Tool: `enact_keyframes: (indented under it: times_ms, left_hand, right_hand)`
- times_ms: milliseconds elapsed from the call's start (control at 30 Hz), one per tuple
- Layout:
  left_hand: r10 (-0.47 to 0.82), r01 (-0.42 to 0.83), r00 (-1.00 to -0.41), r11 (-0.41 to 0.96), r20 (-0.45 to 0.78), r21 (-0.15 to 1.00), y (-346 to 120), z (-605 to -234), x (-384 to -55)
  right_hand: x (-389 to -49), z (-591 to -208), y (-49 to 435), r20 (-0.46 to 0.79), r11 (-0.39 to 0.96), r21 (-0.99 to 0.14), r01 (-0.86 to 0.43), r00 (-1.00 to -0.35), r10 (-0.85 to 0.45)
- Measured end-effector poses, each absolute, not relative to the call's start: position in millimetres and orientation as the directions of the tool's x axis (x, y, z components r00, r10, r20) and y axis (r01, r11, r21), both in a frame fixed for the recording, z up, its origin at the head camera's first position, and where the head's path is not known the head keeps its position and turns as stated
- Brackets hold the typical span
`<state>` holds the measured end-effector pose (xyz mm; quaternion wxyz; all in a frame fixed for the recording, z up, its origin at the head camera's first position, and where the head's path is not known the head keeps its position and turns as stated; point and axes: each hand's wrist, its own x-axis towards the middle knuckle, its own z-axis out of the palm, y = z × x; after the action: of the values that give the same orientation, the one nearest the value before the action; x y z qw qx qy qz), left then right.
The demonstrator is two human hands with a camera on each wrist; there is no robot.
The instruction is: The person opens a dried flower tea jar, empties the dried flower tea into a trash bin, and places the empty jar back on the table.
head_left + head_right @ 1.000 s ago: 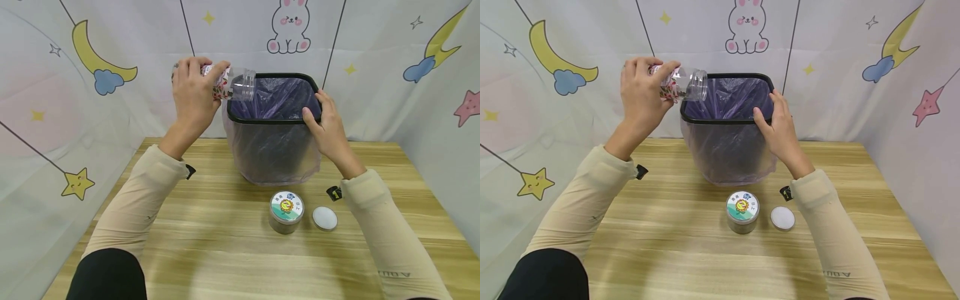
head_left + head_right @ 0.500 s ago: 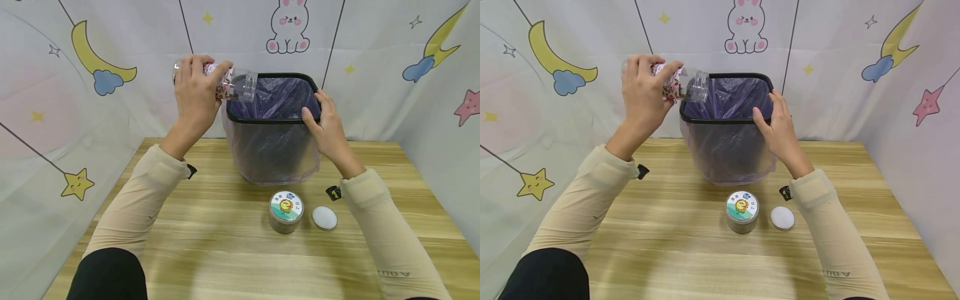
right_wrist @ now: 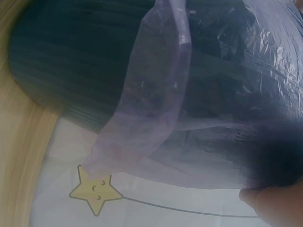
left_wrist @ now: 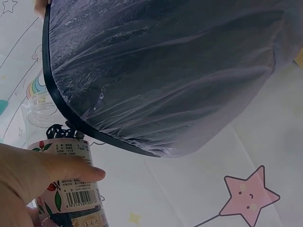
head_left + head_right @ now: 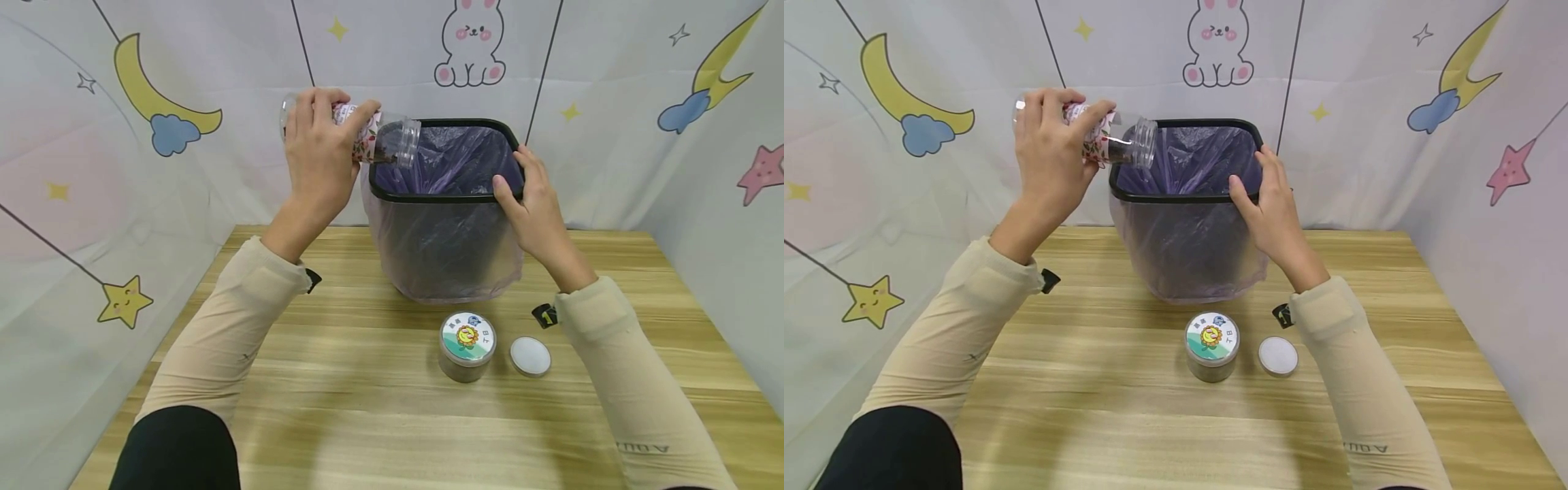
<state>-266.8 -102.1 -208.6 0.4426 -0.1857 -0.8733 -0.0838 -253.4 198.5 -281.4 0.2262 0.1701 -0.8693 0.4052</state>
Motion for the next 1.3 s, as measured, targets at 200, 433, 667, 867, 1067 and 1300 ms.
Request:
enact_keyframes:
  times_ms: [200, 433, 667, 867, 1067, 1300]
  left_hand:
    - [0.261, 0.407, -0.508, 0.913, 0.821, -0.038, -100.5, -208.2, -267.3]
    - [0.259, 0.373, -0.441, 0.924, 0.859, -0.087, -100.6, -209.2, -269.3]
    - [0.262, 0.344, -0.417, 0.932, 0.871, -0.116, -101.2, -208.6, -270.3]
    - [0.272, 0.336, -0.388, 0.931, 0.880, -0.140, -101.4, -208.8, -270.0]
    - [0.277, 0.347, -0.408, 0.928, 0.870, -0.132, -102.2, -208.1, -269.5]
    - [0.292, 0.353, -0.400, 0.924, 0.869, -0.148, -101.9, -210.5, -271.1]
  right_hand:
    - [-252.1, -280.6, 199.0, 0.530, 0.614, -0.629, -0.476, -0.841, -0.110]
    - [-251.8, -281.0, 199.2, 0.531, 0.611, -0.626, -0.484, -0.839, -0.121]
    - [-251.2, -281.5, 199.1, 0.524, 0.608, -0.632, -0.480, -0.843, -0.121]
    - [-250.3, -281.3, 198.6, 0.523, 0.610, -0.631, -0.479, -0.843, -0.121]
    - [-250.8, -280.9, 198.5, 0.530, 0.616, -0.624, -0.482, -0.839, -0.120]
    - [-250.8, -280.8, 198.7, 0.528, 0.617, -0.624, -0.479, -0.841, -0.119]
